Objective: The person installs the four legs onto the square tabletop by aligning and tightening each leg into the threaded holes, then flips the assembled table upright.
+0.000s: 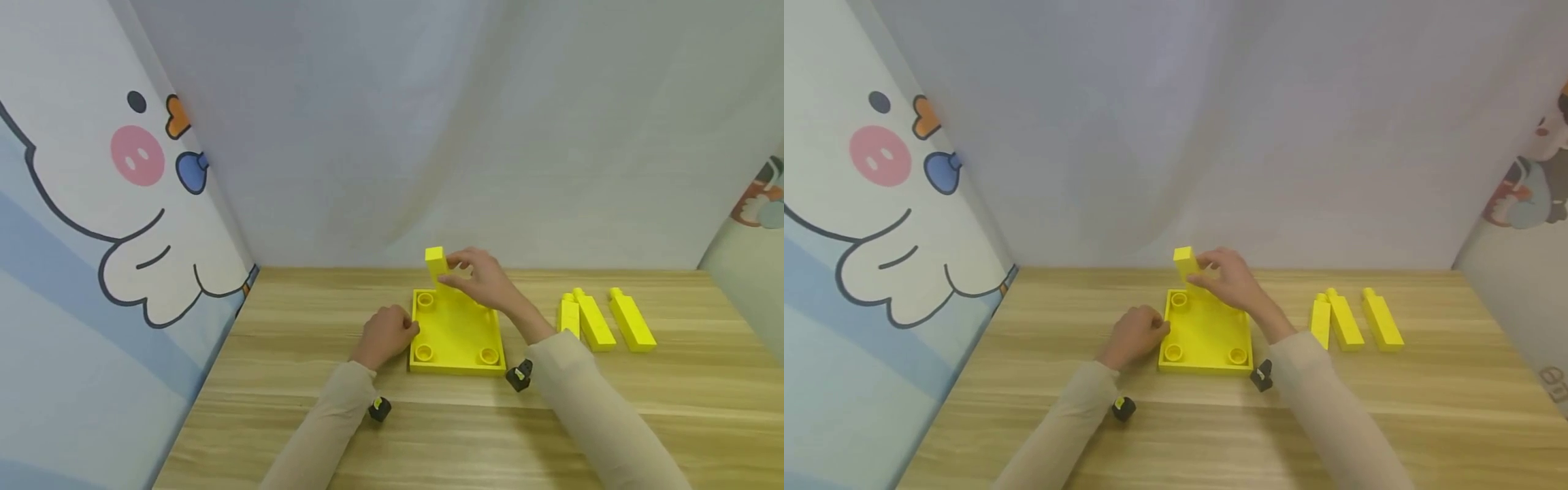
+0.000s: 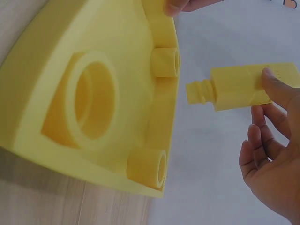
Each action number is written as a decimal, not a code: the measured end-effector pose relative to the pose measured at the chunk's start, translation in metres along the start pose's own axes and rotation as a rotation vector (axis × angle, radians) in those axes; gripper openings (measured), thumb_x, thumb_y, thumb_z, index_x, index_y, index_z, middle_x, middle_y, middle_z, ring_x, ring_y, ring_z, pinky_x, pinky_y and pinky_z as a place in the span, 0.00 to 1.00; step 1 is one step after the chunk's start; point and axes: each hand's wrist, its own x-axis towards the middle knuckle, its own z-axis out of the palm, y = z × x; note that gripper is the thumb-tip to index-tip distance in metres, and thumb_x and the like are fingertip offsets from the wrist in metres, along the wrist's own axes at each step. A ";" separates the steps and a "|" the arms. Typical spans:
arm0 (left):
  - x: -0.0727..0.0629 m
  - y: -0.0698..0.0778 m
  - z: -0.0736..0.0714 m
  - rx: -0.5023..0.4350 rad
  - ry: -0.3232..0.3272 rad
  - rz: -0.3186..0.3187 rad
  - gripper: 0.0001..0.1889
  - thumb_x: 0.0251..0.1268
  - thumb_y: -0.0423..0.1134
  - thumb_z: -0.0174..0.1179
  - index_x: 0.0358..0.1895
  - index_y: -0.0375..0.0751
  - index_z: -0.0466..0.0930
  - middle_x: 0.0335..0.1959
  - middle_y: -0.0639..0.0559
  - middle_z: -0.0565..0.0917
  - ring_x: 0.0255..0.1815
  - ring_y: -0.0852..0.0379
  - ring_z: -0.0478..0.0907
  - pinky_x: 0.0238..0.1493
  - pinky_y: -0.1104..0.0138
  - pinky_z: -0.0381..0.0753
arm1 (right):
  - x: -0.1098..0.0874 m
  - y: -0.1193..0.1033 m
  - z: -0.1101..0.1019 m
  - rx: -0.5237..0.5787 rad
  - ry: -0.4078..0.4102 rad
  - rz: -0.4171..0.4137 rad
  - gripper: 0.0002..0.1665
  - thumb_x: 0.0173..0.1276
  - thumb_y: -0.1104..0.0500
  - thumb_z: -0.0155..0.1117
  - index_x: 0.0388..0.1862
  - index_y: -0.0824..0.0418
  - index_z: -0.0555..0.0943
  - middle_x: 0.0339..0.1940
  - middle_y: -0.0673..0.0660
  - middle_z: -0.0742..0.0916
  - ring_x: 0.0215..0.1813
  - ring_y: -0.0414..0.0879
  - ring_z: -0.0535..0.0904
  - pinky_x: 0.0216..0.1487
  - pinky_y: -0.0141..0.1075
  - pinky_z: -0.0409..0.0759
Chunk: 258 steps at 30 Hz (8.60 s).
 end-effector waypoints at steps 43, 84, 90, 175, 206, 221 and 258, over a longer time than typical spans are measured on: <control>0.002 0.002 0.002 0.034 0.022 0.014 0.23 0.72 0.41 0.58 0.14 0.47 0.68 0.11 0.58 0.61 0.15 0.61 0.59 0.19 0.68 0.58 | 0.009 0.004 0.034 0.043 -0.017 0.068 0.27 0.71 0.48 0.69 0.60 0.65 0.80 0.57 0.63 0.86 0.60 0.60 0.80 0.62 0.53 0.79; 0.004 -0.006 -0.002 0.031 0.020 -0.003 0.23 0.72 0.41 0.58 0.14 0.47 0.66 0.13 0.57 0.63 0.17 0.60 0.61 0.20 0.68 0.59 | -0.032 0.031 -0.003 -0.081 -0.031 0.026 0.25 0.71 0.51 0.69 0.59 0.66 0.82 0.54 0.65 0.87 0.52 0.57 0.83 0.56 0.53 0.81; 0.004 -0.008 0.001 0.026 0.012 -0.014 0.23 0.73 0.42 0.58 0.15 0.47 0.68 0.13 0.56 0.64 0.16 0.60 0.61 0.20 0.68 0.59 | -0.044 0.040 -0.007 -0.207 -0.046 0.102 0.22 0.73 0.49 0.66 0.56 0.64 0.85 0.47 0.62 0.89 0.46 0.54 0.83 0.47 0.50 0.82; 0.031 0.037 -0.057 0.068 0.238 0.240 0.20 0.80 0.45 0.53 0.69 0.48 0.75 0.41 0.47 0.87 0.34 0.53 0.80 0.34 0.63 0.78 | -0.072 0.065 -0.003 -0.261 -0.132 0.268 0.13 0.68 0.48 0.65 0.33 0.56 0.80 0.40 0.56 0.90 0.42 0.49 0.84 0.45 0.46 0.82; 0.031 0.048 -0.057 0.167 0.201 0.232 0.20 0.82 0.42 0.49 0.70 0.43 0.72 0.29 0.47 0.86 0.21 0.58 0.72 0.23 0.68 0.70 | -0.072 0.064 -0.001 -0.243 -0.140 0.274 0.12 0.67 0.49 0.65 0.34 0.57 0.79 0.38 0.56 0.89 0.40 0.47 0.82 0.42 0.41 0.79; 0.029 0.045 -0.056 0.116 0.263 0.160 0.27 0.79 0.56 0.51 0.67 0.39 0.71 0.15 0.53 0.73 0.14 0.61 0.62 0.15 0.70 0.60 | -0.072 0.065 -0.001 -0.240 -0.150 0.258 0.12 0.67 0.50 0.65 0.33 0.57 0.80 0.38 0.57 0.89 0.38 0.47 0.81 0.41 0.41 0.79; 0.024 0.051 -0.054 0.153 0.254 0.095 0.28 0.77 0.59 0.53 0.65 0.39 0.74 0.20 0.50 0.81 0.15 0.61 0.66 0.15 0.71 0.63 | -0.072 0.066 0.002 -0.228 -0.147 0.272 0.12 0.68 0.51 0.65 0.35 0.58 0.78 0.38 0.56 0.88 0.38 0.46 0.81 0.41 0.40 0.78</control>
